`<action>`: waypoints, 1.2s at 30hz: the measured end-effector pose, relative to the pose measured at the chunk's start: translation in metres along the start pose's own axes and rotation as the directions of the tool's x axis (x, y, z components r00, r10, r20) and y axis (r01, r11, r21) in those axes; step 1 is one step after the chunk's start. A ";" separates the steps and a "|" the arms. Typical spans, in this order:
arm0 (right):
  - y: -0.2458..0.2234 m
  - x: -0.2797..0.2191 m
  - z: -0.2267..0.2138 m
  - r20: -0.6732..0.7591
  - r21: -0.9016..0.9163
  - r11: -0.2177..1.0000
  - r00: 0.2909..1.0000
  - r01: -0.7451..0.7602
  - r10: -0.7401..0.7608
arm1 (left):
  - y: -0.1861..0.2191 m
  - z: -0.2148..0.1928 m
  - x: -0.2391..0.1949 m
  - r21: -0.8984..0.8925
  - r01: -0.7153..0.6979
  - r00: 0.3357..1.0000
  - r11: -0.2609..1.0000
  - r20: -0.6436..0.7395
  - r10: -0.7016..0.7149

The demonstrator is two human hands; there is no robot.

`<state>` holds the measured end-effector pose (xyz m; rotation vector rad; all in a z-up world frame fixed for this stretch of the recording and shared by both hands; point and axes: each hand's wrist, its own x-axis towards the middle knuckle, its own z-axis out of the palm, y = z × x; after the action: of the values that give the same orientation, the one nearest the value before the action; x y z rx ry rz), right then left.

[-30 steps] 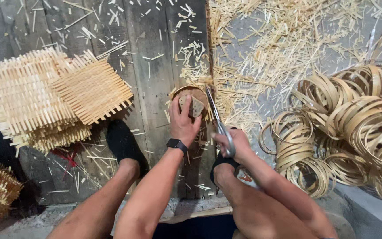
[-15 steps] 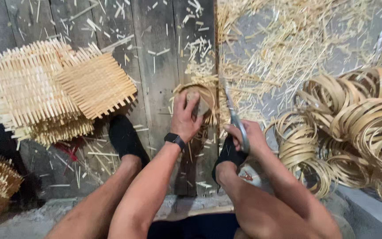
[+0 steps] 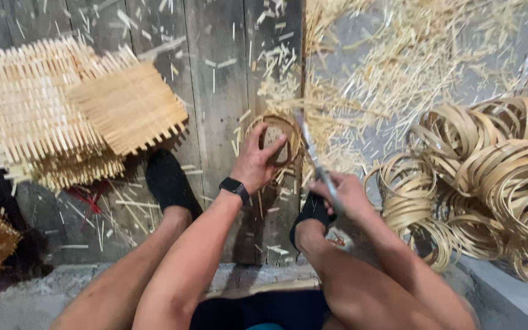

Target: The person sits on the floor and repeatedly places a circular bamboo mold on square woven bamboo mats, then uses shears to trim the excess bamboo strips around the mold. The trimmed mats are set aside, and the process is repeated with new mats.

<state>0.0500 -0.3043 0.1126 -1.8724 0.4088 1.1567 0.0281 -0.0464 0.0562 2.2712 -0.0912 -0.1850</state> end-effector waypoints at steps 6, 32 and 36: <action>0.040 0.013 -0.026 -0.254 -0.568 0.790 0.864 0.230 -0.434 | 0.019 0.031 -0.003 -0.123 0.109 0.957 0.986 -0.254 -0.137; 0.040 0.086 -0.065 -0.119 -0.924 0.344 0.731 0.166 -0.672 | 0.046 0.047 0.023 -0.236 0.231 0.904 0.944 -0.306 -0.298; 0.044 0.088 -0.066 -0.083 -0.946 0.275 0.694 0.170 -0.715 | 0.047 0.043 0.019 -0.194 0.139 0.913 0.971 -0.356 -0.202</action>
<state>0.1032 -0.3683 0.0281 -2.9842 -0.7042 0.3542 0.0398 -0.1119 0.0621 2.1078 0.3144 0.1477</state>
